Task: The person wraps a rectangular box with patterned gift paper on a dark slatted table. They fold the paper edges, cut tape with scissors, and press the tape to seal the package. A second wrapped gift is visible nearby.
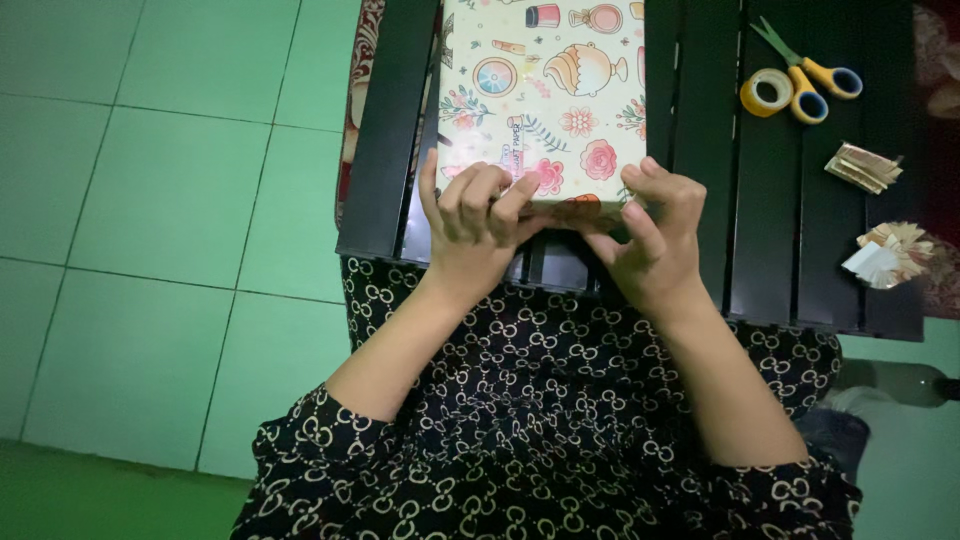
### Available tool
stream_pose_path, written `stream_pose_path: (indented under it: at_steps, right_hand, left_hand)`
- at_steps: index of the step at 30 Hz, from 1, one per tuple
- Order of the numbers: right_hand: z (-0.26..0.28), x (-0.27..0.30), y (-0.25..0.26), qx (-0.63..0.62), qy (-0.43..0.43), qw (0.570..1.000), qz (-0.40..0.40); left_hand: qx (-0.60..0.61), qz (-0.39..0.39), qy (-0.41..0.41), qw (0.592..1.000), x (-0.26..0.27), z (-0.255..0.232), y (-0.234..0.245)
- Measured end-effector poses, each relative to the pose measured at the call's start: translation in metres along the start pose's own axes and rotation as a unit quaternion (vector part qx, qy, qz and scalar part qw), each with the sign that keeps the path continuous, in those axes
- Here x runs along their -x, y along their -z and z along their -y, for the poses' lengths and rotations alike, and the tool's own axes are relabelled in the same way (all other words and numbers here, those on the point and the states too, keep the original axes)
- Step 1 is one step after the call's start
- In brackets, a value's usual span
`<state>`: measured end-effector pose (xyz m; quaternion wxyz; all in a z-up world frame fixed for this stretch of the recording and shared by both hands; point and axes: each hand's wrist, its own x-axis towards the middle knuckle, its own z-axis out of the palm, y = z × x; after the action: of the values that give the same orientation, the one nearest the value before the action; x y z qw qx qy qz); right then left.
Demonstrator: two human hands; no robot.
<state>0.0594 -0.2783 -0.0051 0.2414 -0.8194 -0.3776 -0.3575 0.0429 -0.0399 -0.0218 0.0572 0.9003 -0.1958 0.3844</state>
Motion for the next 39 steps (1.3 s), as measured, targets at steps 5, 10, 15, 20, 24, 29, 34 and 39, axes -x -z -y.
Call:
stream_pose_path:
  at_steps: [5,10,15,20,24,29,34,39]
  right_hand:
    - [0.002,0.0,-0.004,-0.01,-0.007,1.0,-0.013]
    - [0.003,0.0,-0.001,0.001,-0.006,1.0,-0.011]
    - [0.005,0.001,-0.003,-0.01,-0.013,1.0,-0.021]
    - [0.001,0.002,-0.007,-0.007,-0.007,0.999,-0.032]
    - [0.005,0.003,-0.006,0.014,-0.004,1.0,-0.019]
    - [0.008,0.003,-0.006,0.014,-0.013,0.999,-0.028]
    - [0.008,0.001,-0.002,0.0,-0.022,1.0,-0.023]
    - [0.008,0.002,-0.005,-0.004,-0.033,0.999,-0.034]
  left_hand:
    - [0.003,0.004,-0.009,1.0,-0.003,0.0,0.008]
    - [0.082,0.065,-0.022,0.994,-0.013,0.007,0.034]
    - [0.127,0.068,-0.009,0.989,-0.011,0.01,0.041]
    - [0.072,0.027,-0.007,0.997,-0.006,0.007,0.023]
    - [0.075,0.008,-0.013,0.997,-0.004,0.008,0.018]
    - [0.106,0.012,-0.019,0.994,-0.007,0.014,0.026]
    - [0.254,0.047,-0.007,0.966,-0.017,0.043,0.048]
    - [0.264,0.043,0.011,0.963,-0.031,0.056,0.056]
